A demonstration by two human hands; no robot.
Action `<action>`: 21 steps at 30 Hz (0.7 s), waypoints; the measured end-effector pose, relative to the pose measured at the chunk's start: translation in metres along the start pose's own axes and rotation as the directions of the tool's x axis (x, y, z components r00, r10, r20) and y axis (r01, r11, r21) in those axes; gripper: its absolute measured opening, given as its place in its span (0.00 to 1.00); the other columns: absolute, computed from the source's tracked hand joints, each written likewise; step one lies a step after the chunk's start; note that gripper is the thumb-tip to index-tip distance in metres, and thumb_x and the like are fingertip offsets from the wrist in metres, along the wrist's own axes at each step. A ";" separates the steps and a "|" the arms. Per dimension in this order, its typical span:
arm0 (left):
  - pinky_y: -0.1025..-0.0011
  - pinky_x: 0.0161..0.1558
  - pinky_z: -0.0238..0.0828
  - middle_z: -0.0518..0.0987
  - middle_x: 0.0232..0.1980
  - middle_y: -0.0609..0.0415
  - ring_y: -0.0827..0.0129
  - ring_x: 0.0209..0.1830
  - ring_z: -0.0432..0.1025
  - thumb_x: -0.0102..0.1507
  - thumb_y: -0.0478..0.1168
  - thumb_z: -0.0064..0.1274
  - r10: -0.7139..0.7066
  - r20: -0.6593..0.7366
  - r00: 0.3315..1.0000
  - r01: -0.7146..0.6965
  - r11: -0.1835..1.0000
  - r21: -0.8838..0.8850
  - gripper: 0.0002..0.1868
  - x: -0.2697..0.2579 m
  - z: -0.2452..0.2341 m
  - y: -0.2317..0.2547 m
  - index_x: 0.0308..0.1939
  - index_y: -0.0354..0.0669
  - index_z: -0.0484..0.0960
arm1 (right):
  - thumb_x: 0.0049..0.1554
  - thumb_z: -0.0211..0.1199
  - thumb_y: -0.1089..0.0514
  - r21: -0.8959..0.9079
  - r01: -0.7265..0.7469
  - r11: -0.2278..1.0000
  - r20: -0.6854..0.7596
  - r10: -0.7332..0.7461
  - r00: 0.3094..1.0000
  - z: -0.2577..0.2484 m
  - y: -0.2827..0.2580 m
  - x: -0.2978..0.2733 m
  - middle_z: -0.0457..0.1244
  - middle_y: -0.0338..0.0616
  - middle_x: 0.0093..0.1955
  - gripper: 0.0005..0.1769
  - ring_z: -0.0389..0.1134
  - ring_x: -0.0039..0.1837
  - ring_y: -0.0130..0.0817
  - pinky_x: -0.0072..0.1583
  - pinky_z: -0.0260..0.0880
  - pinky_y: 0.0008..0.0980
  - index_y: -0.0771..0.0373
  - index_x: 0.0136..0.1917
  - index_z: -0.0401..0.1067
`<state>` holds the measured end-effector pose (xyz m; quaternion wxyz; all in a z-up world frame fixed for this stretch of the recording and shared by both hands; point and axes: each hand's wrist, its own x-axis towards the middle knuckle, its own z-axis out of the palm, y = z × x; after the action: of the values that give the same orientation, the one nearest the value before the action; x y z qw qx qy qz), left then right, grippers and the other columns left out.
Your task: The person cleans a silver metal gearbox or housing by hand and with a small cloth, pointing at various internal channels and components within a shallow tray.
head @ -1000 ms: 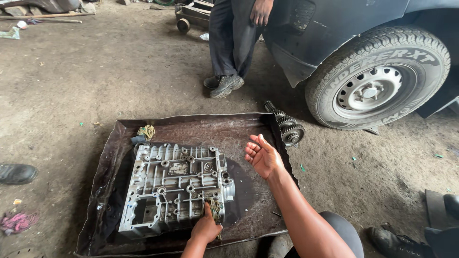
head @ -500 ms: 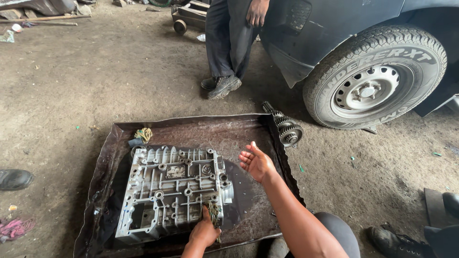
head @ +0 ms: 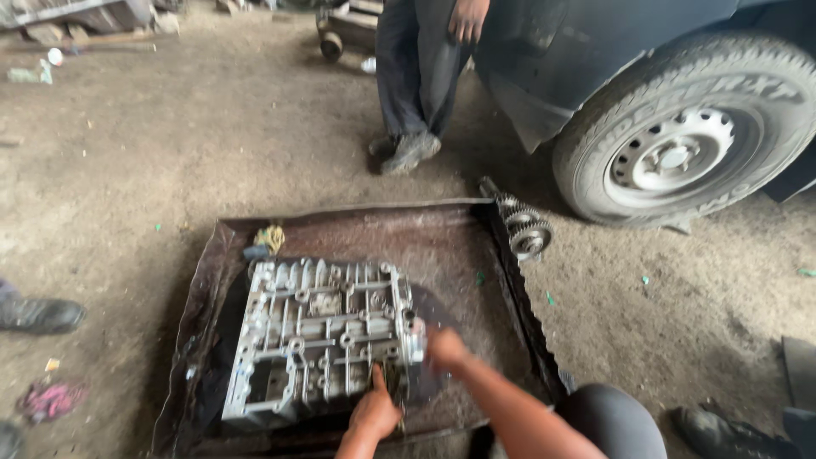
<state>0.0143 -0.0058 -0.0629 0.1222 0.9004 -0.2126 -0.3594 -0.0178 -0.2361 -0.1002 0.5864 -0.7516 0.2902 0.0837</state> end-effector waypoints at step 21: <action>0.61 0.59 0.74 0.81 0.57 0.38 0.50 0.56 0.77 0.63 0.50 0.59 0.020 0.100 0.995 -0.024 0.999 0.039 0.65 -0.009 -0.017 0.010 0.78 0.33 0.19 | 0.58 0.49 0.30 0.885 0.177 0.431 -0.044 -0.301 0.953 -0.058 -0.157 -0.083 0.54 0.57 0.75 0.50 0.59 0.73 0.50 0.64 0.64 0.53 0.51 0.84 0.37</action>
<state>0.0175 -0.0091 -0.0425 0.0976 0.8813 -0.2356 -0.3980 -0.0139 -0.2397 0.0867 0.9105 -0.3689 0.1462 -0.1165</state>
